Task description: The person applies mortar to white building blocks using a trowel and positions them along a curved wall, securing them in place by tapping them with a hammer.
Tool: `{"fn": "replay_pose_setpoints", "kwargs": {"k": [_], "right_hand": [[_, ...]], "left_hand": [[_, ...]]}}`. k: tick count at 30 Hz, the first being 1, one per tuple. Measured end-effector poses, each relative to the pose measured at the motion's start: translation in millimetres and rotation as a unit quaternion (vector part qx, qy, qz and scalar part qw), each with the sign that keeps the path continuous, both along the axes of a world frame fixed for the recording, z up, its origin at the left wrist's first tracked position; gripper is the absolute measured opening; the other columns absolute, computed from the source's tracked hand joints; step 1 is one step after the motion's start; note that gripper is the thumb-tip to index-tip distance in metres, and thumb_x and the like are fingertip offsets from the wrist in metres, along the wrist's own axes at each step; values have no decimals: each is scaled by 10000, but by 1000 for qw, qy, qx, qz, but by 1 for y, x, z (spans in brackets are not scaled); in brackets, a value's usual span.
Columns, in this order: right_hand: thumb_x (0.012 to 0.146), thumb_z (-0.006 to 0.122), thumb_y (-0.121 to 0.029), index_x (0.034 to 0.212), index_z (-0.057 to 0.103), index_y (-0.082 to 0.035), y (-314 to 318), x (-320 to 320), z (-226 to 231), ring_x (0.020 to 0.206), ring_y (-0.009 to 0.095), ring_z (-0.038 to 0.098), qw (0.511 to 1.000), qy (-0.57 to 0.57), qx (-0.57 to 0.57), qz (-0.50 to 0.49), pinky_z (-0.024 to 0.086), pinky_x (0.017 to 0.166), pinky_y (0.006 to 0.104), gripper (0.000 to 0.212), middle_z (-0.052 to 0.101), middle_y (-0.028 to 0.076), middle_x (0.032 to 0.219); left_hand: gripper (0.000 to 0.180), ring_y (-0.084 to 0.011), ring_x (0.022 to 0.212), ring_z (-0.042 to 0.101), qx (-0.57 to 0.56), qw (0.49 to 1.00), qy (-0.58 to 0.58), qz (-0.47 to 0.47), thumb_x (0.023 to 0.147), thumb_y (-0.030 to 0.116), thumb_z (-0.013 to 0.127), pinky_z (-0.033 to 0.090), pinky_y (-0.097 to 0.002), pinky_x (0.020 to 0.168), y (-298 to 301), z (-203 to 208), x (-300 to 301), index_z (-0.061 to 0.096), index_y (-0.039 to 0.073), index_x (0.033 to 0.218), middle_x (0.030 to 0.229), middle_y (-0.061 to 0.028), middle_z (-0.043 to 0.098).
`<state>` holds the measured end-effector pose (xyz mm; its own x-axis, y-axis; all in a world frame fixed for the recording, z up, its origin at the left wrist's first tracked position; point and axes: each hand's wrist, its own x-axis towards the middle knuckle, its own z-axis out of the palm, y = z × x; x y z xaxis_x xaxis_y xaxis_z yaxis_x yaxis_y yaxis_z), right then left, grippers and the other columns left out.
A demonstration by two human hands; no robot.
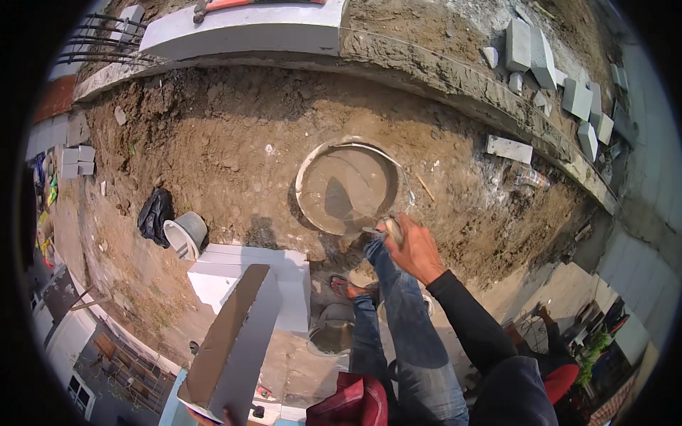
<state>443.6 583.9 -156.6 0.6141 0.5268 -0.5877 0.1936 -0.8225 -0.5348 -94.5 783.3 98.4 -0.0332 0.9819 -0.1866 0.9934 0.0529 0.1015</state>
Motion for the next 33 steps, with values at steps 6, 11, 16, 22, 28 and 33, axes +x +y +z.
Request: {"fn": "replay_pose_setpoints", "kwargs": {"k": [6, 11, 16, 22, 28, 33], "right_hand": [[871, 608, -194, 1135, 572, 1, -10, -34, -5, 795, 455, 684, 979, -43, -76, 183, 549, 704, 517, 331, 686, 264, 893], [880, 571, -145, 1062, 568, -5, 33, -60, -5, 769, 438, 693, 965, -75, -102, 230, 543, 679, 530, 229, 677, 259, 838], [889, 569, -145, 1121, 571, 8, 25, -79, 8, 760, 440, 688, 976, -76, -89, 185, 541, 678, 531, 278, 671, 261, 816], [978, 560, -279, 1193, 554, 1, 0, -90, -14, 641, 327, 656, 968, 203, -54, -141, 525, 580, 438, 354, 664, 159, 794], [1037, 494, -433, 1114, 581, -76, -10, -150, -78, 595, 112, 516, 636, 575, 58, -511, 460, 522, 253, 376, 558, -14, 770], [1057, 410, -448, 1065, 561, -76, 3, -152, -176, 610, 133, 526, 535, 615, 113, -568, 482, 527, 265, 401, 569, 3, 793]], "left_hand": [[1143, -385, 1453, 334, -21, 975, 190, -112, 825, 526, 789, 306, -451, 1185, -8, -6, -47, 154, -54, 1578, 1613, -294, 230], [1163, -353, 1458, 313, 6, 996, -39, -86, 774, 528, 822, 268, -485, 1192, 2, -14, -31, 178, 0, 1586, 1608, -229, 248], [1198, -367, 1463, 289, 15, 988, -123, -96, 761, 530, 829, 239, -511, 1196, 5, -12, -7, 150, -17, 1584, 1601, -228, 236], [1162, -372, 1467, 282, 20, 985, -142, -93, 790, 512, 807, 240, -517, 1195, 3, -9, -1, 145, -21, 1581, 1609, -235, 222], [1173, -363, 1459, 297, 21, 983, -157, -95, 770, 522, 825, 241, -508, 1199, 6, -15, -12, 164, -6, 1583, 1603, -213, 246], [1159, -356, 1453, 311, 47, 985, -103, -131, 774, 595, 790, 279, -513, 1181, 6, -15, -21, 207, -1, 1579, 1586, -219, 272]]}}
